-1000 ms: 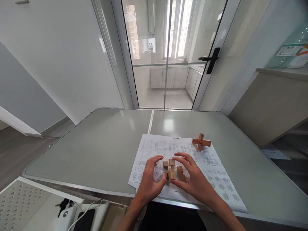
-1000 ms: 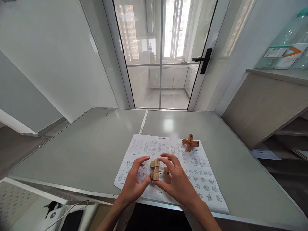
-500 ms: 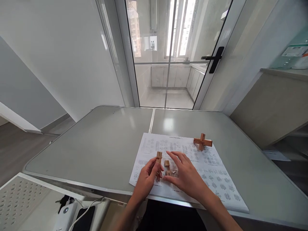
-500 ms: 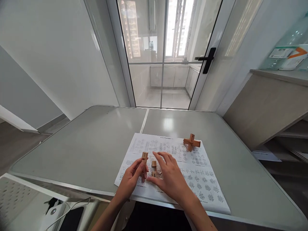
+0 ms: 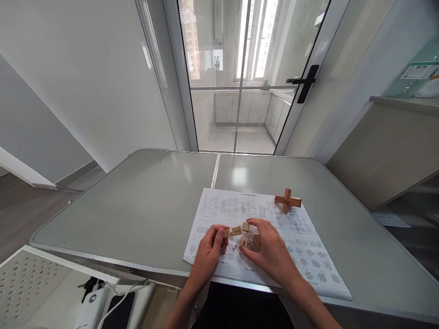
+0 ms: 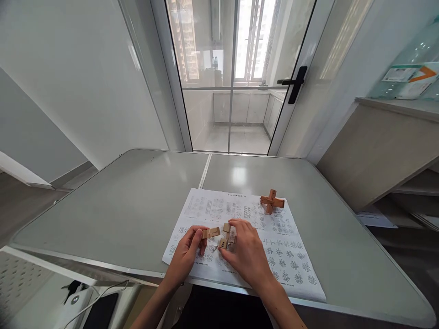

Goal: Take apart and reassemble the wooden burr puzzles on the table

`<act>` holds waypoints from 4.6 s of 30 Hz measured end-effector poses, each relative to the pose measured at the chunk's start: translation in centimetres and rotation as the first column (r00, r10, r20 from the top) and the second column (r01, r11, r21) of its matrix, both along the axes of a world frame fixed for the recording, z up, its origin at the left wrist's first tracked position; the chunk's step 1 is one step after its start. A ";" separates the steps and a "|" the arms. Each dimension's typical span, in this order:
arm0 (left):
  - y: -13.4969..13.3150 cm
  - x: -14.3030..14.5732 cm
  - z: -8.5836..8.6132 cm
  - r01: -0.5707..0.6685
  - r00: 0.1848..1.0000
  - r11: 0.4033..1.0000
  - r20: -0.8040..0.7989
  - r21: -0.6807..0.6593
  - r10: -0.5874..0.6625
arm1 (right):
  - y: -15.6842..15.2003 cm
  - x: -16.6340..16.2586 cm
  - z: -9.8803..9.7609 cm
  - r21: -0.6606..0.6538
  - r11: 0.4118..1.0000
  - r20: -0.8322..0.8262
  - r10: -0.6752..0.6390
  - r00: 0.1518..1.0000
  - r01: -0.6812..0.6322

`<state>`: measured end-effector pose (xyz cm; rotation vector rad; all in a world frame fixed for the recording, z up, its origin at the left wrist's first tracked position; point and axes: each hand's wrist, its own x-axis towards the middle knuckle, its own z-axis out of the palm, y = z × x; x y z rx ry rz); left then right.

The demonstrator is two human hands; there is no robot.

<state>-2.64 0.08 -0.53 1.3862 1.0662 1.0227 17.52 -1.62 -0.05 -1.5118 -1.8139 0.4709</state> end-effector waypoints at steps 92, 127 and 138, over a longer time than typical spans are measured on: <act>-0.4 -0.1 0.7 0.096 0.995 0.985 0.055 -0.145 -0.089 | -1.3 -2.5 3.4 0.005 0.946 0.134 0.322 0.937 -0.325; -0.5 -0.2 0.5 0.033 0.999 0.995 -0.013 -0.092 -0.035 | -4.3 1.9 -0.3 -0.074 0.997 0.262 0.002 0.965 0.018; -0.4 -0.2 0.8 0.080 0.992 0.996 -0.089 -0.044 -0.084 | -4.8 1.2 1.6 -0.068 0.991 0.208 0.131 0.969 -0.119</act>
